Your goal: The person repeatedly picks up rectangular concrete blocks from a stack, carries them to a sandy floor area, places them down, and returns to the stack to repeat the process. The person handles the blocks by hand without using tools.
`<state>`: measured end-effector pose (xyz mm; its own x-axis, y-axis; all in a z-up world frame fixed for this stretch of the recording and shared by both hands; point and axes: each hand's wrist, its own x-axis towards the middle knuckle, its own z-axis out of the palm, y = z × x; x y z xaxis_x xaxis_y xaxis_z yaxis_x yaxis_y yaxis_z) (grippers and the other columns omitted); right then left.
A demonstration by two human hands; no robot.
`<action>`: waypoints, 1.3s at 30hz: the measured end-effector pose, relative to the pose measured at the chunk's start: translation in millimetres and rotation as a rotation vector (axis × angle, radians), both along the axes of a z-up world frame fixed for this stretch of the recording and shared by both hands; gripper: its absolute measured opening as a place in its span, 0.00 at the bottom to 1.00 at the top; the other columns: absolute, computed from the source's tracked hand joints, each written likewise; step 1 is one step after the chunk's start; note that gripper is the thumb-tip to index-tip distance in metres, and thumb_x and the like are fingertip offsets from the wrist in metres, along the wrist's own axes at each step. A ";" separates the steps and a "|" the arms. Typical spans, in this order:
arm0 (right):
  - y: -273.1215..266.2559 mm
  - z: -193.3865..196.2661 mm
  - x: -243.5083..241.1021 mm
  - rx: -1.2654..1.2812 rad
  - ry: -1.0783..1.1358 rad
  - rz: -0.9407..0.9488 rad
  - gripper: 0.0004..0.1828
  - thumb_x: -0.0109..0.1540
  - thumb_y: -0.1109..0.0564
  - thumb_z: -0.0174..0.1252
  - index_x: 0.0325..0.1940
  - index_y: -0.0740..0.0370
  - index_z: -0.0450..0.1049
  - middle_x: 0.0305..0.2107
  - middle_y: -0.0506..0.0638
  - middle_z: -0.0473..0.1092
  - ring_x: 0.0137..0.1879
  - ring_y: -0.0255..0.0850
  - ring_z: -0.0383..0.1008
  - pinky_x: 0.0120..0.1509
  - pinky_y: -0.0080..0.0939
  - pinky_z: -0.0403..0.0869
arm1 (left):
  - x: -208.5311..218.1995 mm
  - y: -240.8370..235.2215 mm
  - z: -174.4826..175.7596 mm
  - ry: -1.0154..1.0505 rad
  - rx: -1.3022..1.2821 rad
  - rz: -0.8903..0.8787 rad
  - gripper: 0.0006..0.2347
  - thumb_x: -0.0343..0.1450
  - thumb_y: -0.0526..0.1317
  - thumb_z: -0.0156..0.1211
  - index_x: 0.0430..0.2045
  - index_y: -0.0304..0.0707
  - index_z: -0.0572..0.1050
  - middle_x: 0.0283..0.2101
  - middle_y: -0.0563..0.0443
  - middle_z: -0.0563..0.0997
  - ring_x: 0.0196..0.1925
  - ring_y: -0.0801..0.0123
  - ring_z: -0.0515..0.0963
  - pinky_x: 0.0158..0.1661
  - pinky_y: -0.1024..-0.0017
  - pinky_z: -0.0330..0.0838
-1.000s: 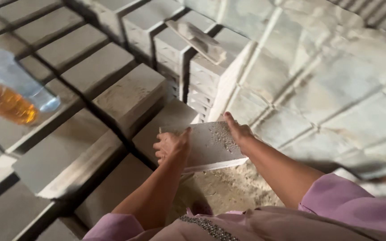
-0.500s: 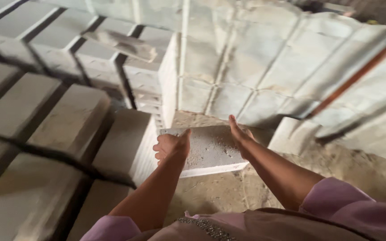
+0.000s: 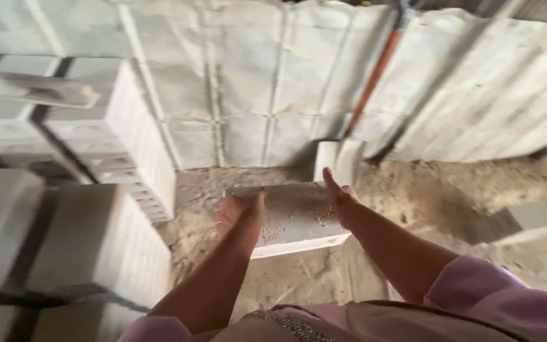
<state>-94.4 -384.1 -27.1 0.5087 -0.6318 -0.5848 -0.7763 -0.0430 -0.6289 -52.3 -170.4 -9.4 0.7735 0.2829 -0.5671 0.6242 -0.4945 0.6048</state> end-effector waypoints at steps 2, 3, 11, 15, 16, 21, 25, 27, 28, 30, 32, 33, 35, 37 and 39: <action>-22.9 5.0 -24.5 0.007 0.020 -0.018 0.61 0.58 0.13 0.35 0.80 0.60 0.49 0.74 0.66 0.49 0.78 0.64 0.54 0.76 0.71 0.59 | -17.4 -25.3 2.6 0.012 -0.012 -0.020 0.41 0.61 0.60 0.74 0.63 0.35 0.63 0.64 0.33 0.64 0.63 0.44 0.65 0.61 0.51 0.64; -34.9 7.4 -36.5 0.007 0.034 -0.034 0.62 0.58 0.13 0.35 0.81 0.60 0.45 0.75 0.66 0.47 0.78 0.65 0.51 0.77 0.72 0.56 | -26.3 -39.3 4.1 0.013 -0.015 -0.034 0.40 0.61 0.60 0.74 0.63 0.35 0.64 0.64 0.34 0.65 0.63 0.45 0.65 0.61 0.52 0.65; -136.2 11.0 -134.7 -0.028 0.080 -0.148 0.60 0.59 0.14 0.36 0.79 0.61 0.47 0.74 0.66 0.47 0.77 0.65 0.52 0.77 0.72 0.56 | -98.8 -141.1 14.6 -0.024 0.008 -0.328 0.34 0.64 0.62 0.68 0.60 0.40 0.70 0.63 0.49 0.71 0.64 0.50 0.67 0.61 0.54 0.67; -181.1 2.1 -173.1 0.011 -0.025 -0.294 0.58 0.58 0.17 0.45 0.73 0.67 0.60 0.66 0.67 0.60 0.69 0.61 0.66 0.69 0.62 0.73 | -128.0 -188.0 15.0 0.040 -0.040 -0.306 0.40 0.63 0.62 0.70 0.63 0.35 0.64 0.65 0.35 0.65 0.65 0.45 0.66 0.61 0.52 0.67; -191.0 0.7 -181.9 0.042 -0.073 -0.339 0.56 0.58 0.18 0.48 0.71 0.67 0.62 0.65 0.66 0.61 0.67 0.60 0.68 0.67 0.60 0.78 | -133.7 -198.8 15.1 0.063 -0.046 -0.298 0.42 0.63 0.62 0.71 0.64 0.33 0.62 0.66 0.29 0.62 0.64 0.43 0.66 0.61 0.52 0.67; -234.8 -4.3 -221.5 -0.075 0.078 -0.403 0.56 0.59 0.16 0.45 0.70 0.65 0.64 0.61 0.65 0.66 0.64 0.56 0.70 0.66 0.59 0.71 | -156.2 -245.9 9.9 0.064 -0.132 -0.351 0.42 0.63 0.59 0.72 0.65 0.29 0.59 0.66 0.29 0.59 0.65 0.42 0.65 0.60 0.50 0.69; -262.8 -14.9 -245.8 -0.034 0.050 -0.461 0.55 0.59 0.16 0.44 0.69 0.64 0.66 0.62 0.66 0.67 0.64 0.57 0.72 0.67 0.58 0.70 | -157.6 -281.9 1.1 0.060 -0.136 -0.437 0.42 0.63 0.61 0.71 0.64 0.31 0.61 0.65 0.29 0.61 0.65 0.42 0.66 0.60 0.49 0.70; -275.7 -20.4 -252.2 -0.046 0.054 -0.502 0.53 0.60 0.16 0.45 0.69 0.62 0.67 0.65 0.65 0.62 0.68 0.58 0.65 0.69 0.59 0.66 | -153.6 -301.4 -4.4 0.053 -0.090 -0.497 0.41 0.64 0.64 0.68 0.62 0.31 0.62 0.64 0.29 0.62 0.65 0.41 0.66 0.61 0.48 0.67; -281.6 -22.1 -256.2 -0.054 0.060 -0.521 0.53 0.60 0.16 0.46 0.69 0.62 0.67 0.67 0.65 0.60 0.69 0.59 0.61 0.70 0.59 0.64 | -152.7 -311.2 -7.1 0.051 -0.068 -0.525 0.41 0.64 0.66 0.67 0.61 0.30 0.63 0.64 0.29 0.63 0.64 0.40 0.66 0.61 0.47 0.66; -291.4 -23.5 -260.2 -0.071 0.031 -0.559 0.52 0.59 0.17 0.47 0.67 0.62 0.69 0.65 0.64 0.63 0.68 0.57 0.64 0.69 0.59 0.66 | -146.3 -327.6 -10.9 0.022 -0.060 -0.592 0.42 0.62 0.66 0.68 0.60 0.30 0.65 0.62 0.30 0.66 0.65 0.44 0.68 0.61 0.50 0.68; -302.0 -21.0 -260.8 -0.041 0.025 -0.614 0.50 0.59 0.18 0.48 0.65 0.62 0.71 0.65 0.64 0.65 0.66 0.58 0.67 0.68 0.59 0.69 | -140.5 -347.4 -11.0 0.030 -0.062 -0.618 0.42 0.61 0.65 0.69 0.60 0.31 0.65 0.62 0.30 0.66 0.64 0.45 0.69 0.60 0.49 0.69; -306.9 -19.7 -261.9 -0.002 0.033 -0.652 0.50 0.59 0.18 0.48 0.65 0.62 0.71 0.65 0.65 0.65 0.65 0.59 0.69 0.67 0.60 0.71 | -139.1 -359.3 -9.9 0.054 -0.066 -0.612 0.41 0.61 0.64 0.69 0.61 0.32 0.63 0.63 0.30 0.64 0.63 0.44 0.68 0.60 0.47 0.68; -314.5 -18.1 -261.9 0.059 0.040 -0.716 0.49 0.59 0.18 0.48 0.63 0.62 0.72 0.64 0.66 0.66 0.64 0.59 0.73 0.65 0.60 0.74 | -135.3 -376.6 -8.0 0.078 -0.064 -0.622 0.41 0.61 0.63 0.69 0.61 0.33 0.62 0.64 0.30 0.62 0.63 0.43 0.68 0.59 0.45 0.68; -325.1 -13.9 -262.3 0.090 0.029 -0.774 0.49 0.58 0.19 0.48 0.61 0.63 0.75 0.63 0.66 0.68 0.62 0.59 0.78 0.63 0.61 0.79 | -131.9 -394.4 -2.0 0.070 -0.064 -0.661 0.42 0.61 0.64 0.70 0.61 0.33 0.62 0.65 0.30 0.62 0.63 0.43 0.69 0.59 0.46 0.69; -338.0 -11.7 -264.6 0.068 0.013 -0.810 0.49 0.59 0.18 0.47 0.63 0.62 0.72 0.63 0.67 0.67 0.63 0.60 0.74 0.64 0.61 0.75 | -128.2 -417.7 5.3 0.044 -0.030 -0.688 0.41 0.60 0.63 0.71 0.61 0.35 0.63 0.65 0.29 0.61 0.65 0.41 0.66 0.60 0.45 0.67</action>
<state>-359.1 -722.0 -38.8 -0.0988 -0.7638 -0.6378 -0.5575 0.5734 -0.6004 -180.5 -588.1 -4.1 0.7475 -0.2801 -0.6023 0.1992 -0.7705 0.6055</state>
